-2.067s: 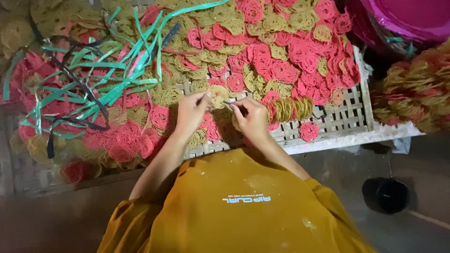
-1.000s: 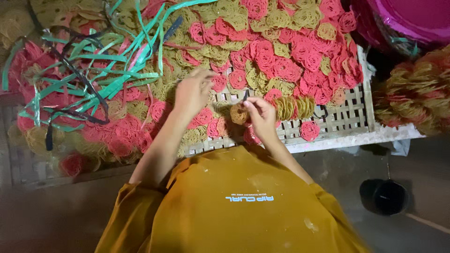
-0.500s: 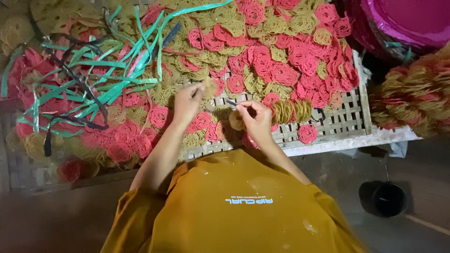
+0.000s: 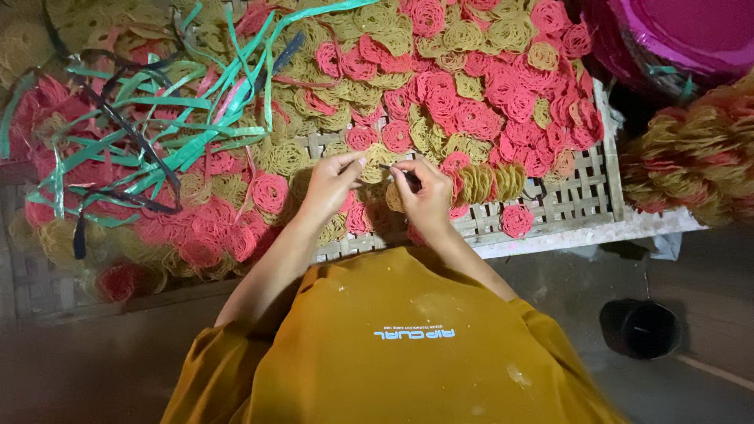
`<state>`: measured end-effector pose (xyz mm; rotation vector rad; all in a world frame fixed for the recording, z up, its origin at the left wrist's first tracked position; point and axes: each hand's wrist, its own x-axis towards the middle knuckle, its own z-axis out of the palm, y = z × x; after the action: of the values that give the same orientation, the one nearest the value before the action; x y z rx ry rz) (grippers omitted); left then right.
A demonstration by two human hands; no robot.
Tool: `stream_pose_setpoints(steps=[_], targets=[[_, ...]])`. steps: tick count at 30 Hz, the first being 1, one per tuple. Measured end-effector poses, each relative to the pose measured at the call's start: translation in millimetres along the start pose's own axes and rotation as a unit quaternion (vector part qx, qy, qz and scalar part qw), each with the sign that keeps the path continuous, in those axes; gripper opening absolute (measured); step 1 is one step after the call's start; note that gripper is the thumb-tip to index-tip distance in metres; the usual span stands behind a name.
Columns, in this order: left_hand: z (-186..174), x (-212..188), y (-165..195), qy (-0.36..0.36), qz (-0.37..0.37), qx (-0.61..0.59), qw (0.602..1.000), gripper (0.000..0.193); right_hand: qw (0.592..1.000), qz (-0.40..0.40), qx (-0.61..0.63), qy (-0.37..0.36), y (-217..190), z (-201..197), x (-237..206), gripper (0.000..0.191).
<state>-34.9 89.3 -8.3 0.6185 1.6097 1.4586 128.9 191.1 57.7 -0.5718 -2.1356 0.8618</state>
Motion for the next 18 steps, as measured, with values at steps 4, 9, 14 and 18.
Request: stream_pose_setpoints(steps=[4, 9, 14, 18], targets=[[3, 0, 0, -0.001, 0.066, 0.038, 0.997, 0.036, 0.999, 0.007, -0.033, -0.016, 0, 1, -2, 0.007], [7, -5, 11, 0.013, 0.082, 0.045, 0.996, 0.033, 0.991, -0.094, -0.091, -0.014, 1, 0, -3, 0.014], [8, -18, 28, 0.01, 0.105, 0.149, 0.983, 0.031, 0.981, -0.123, -0.152, -0.019, -1, -1, -3, 0.016], [9, -21, 37, 0.015, 0.119, 0.186, 0.975, 0.031, 0.98, -0.125, -0.156, -0.014, -1, -3, -3, 0.018]])
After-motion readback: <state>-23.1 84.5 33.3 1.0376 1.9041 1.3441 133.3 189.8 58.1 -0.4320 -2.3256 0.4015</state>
